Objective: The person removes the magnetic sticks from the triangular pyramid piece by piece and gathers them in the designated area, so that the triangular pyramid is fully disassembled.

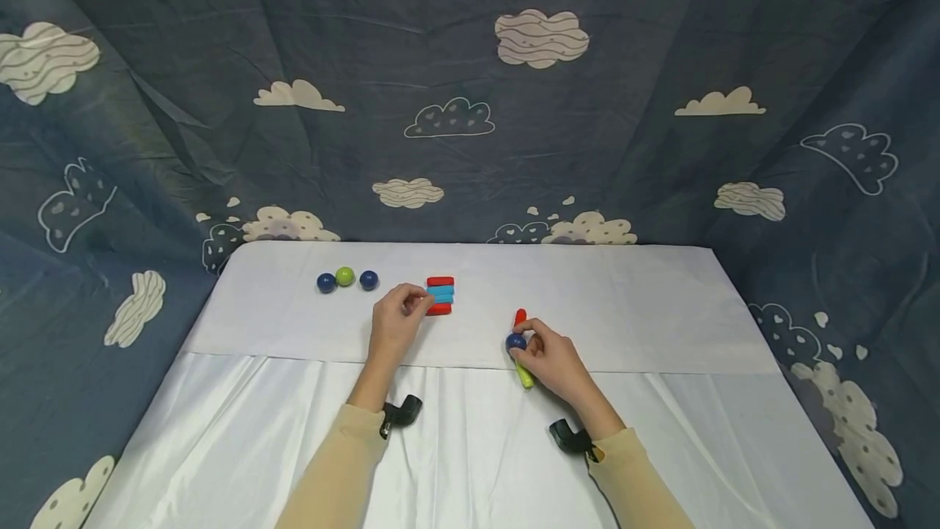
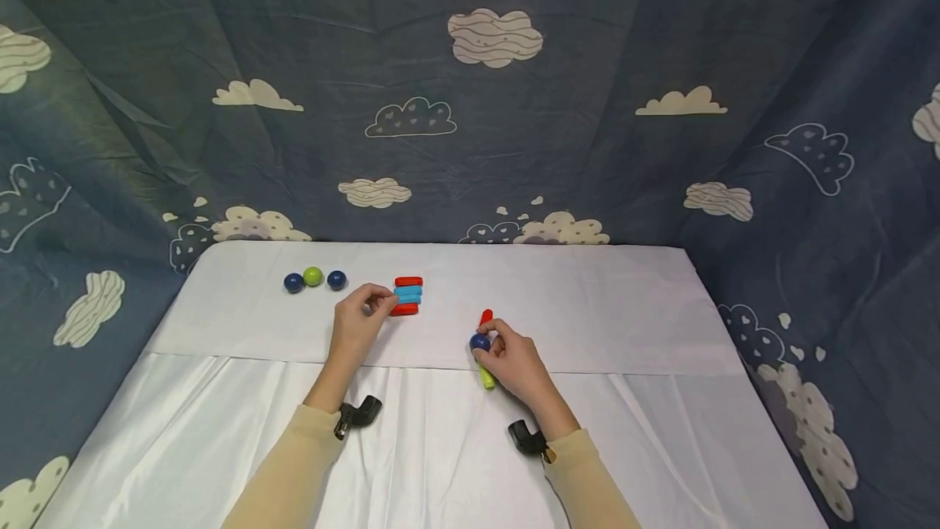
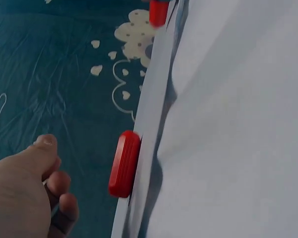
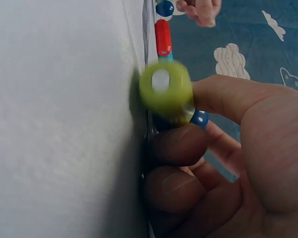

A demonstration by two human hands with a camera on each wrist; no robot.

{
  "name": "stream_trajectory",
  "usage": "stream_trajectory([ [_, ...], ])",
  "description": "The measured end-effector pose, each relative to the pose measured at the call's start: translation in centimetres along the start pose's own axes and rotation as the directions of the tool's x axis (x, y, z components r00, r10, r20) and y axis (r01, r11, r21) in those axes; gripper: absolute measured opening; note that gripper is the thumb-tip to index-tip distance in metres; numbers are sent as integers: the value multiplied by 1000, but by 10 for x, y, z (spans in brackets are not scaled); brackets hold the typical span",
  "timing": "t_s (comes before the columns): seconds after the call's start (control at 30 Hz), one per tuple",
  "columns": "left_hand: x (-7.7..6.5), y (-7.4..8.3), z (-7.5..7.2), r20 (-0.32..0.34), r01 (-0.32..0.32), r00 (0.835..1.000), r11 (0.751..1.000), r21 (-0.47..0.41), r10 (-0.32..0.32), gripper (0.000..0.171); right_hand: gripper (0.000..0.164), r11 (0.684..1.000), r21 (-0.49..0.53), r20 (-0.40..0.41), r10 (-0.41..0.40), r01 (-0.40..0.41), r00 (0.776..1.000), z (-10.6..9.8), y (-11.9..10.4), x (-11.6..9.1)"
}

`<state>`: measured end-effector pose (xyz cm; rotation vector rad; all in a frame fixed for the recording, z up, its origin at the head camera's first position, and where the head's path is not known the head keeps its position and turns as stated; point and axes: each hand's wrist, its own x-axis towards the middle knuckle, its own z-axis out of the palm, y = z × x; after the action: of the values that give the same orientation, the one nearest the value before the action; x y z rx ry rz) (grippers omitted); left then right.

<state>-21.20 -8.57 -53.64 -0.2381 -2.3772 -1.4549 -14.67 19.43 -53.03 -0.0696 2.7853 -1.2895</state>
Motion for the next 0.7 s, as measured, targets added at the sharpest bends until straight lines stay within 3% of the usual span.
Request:
stream_trajectory([
  [0.1,-3,2,7,72,-106,992,994,-14,107,9,33,998,-61,-3,-15,15,1000,1,-2,0],
  [0.2,-7,5,14,194,-172,966,985,-16,172,12,35,991,-126,3,-50,50,999,3,-2,0],
  [0.3,-11,9,20,328,-169,931,986,-7,162,18,39,983,-164,22,-79,82,997,4,-4,0],
  [0.4,-15,14,23,423,-126,900,992,20,106,27,45,982,-169,39,-80,85,996,6,-6,0],
  [0.53,-16,18,24,465,-97,882,995,33,70,39,42,986,-161,36,-48,53,998,7,-7,-1],
  [0.7,-16,15,25,495,-93,867,995,48,57,37,33,983,-179,36,-44,49,998,7,-6,-2],
])
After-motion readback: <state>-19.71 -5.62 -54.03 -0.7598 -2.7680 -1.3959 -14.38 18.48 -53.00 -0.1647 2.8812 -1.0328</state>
